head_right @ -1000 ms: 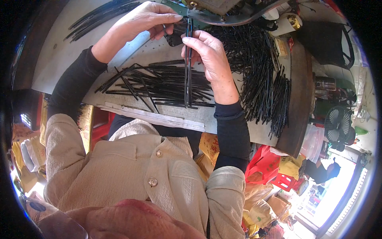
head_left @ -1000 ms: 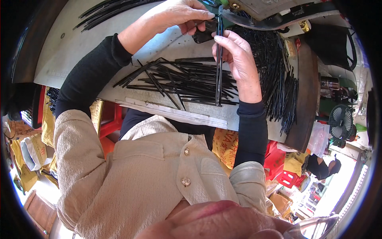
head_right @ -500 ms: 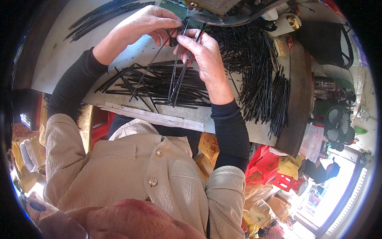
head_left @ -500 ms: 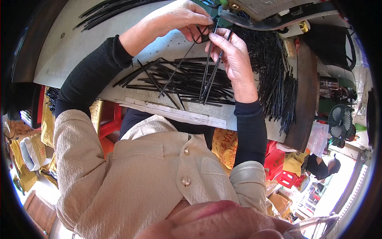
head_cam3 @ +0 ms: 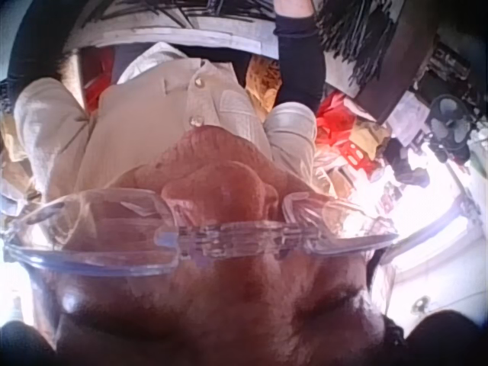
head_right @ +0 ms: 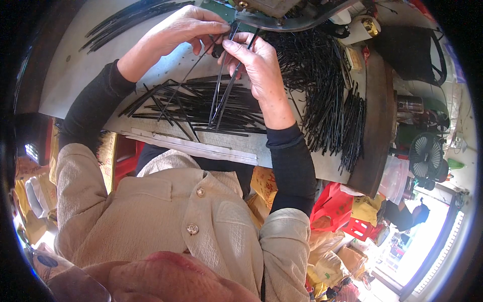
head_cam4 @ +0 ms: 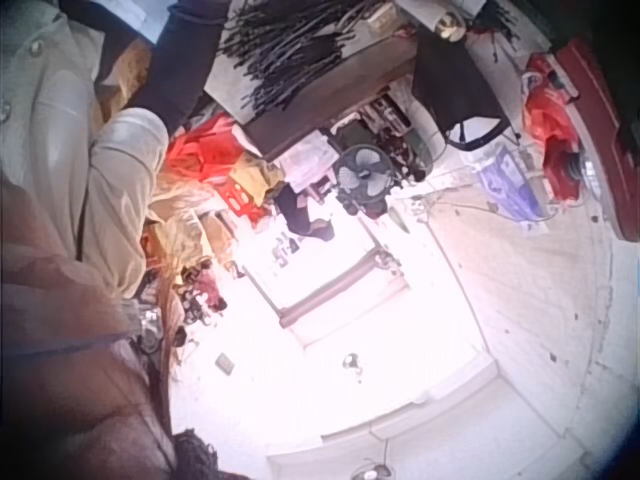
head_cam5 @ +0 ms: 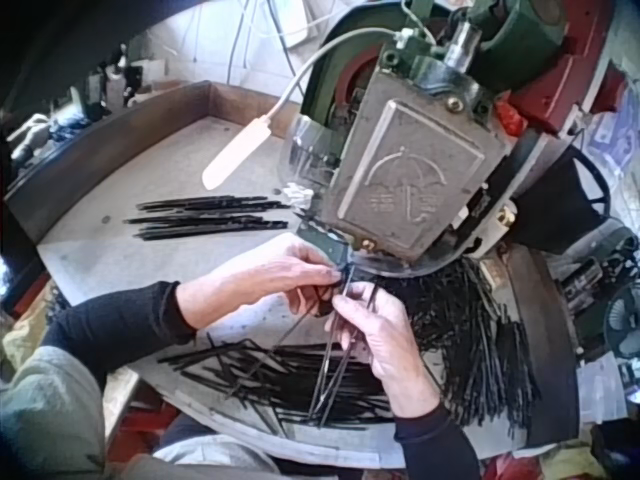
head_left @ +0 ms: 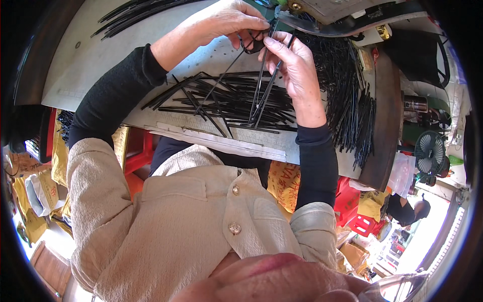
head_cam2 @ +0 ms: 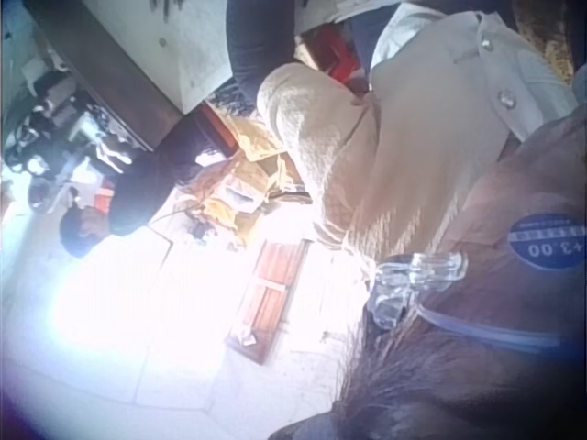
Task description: Manually aligning and processing bundles of black plastic zip ties using a machine.
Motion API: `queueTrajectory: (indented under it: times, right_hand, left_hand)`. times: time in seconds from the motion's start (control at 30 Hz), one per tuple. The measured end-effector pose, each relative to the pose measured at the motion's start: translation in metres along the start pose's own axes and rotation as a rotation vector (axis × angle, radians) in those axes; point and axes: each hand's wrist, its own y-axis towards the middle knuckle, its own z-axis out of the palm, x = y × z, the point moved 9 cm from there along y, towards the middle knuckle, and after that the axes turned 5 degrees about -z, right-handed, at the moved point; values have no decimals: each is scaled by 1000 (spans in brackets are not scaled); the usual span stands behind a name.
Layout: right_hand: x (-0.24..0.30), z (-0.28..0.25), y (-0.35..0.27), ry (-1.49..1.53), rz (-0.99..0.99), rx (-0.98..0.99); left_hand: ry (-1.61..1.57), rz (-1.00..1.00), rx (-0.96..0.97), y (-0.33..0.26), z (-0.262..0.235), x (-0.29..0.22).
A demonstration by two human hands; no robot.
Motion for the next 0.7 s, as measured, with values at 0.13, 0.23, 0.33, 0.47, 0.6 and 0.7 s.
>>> queueTrajectory:
  times: [0.13, 0.23, 0.33, 0.47, 0.6, 0.7]
  right_hand:
    - [2, -1, 3, -11, -12, 7]
    - [2, -2, 5, -32, -1, 4]
    - [0, -4, 5, -54, 17, -15]
    - [2, -2, 4, -60, 23, -18]
    - [2, -1, 5, -48, -7, 9]
    - [3, 0, 5, -45, -7, 14]
  left_hand:
    - [-47, -61, 62, 0, 3, 0]
    - [-22, -66, 44, 3, 1, 1]
    - [-30, -54, 43, 7, 0, 4]
    - [32, -47, -1, 6, -2, 3]
    - [72, -35, -30, 5, -3, 1]
    - [98, -31, -49, 3, -5, -3]
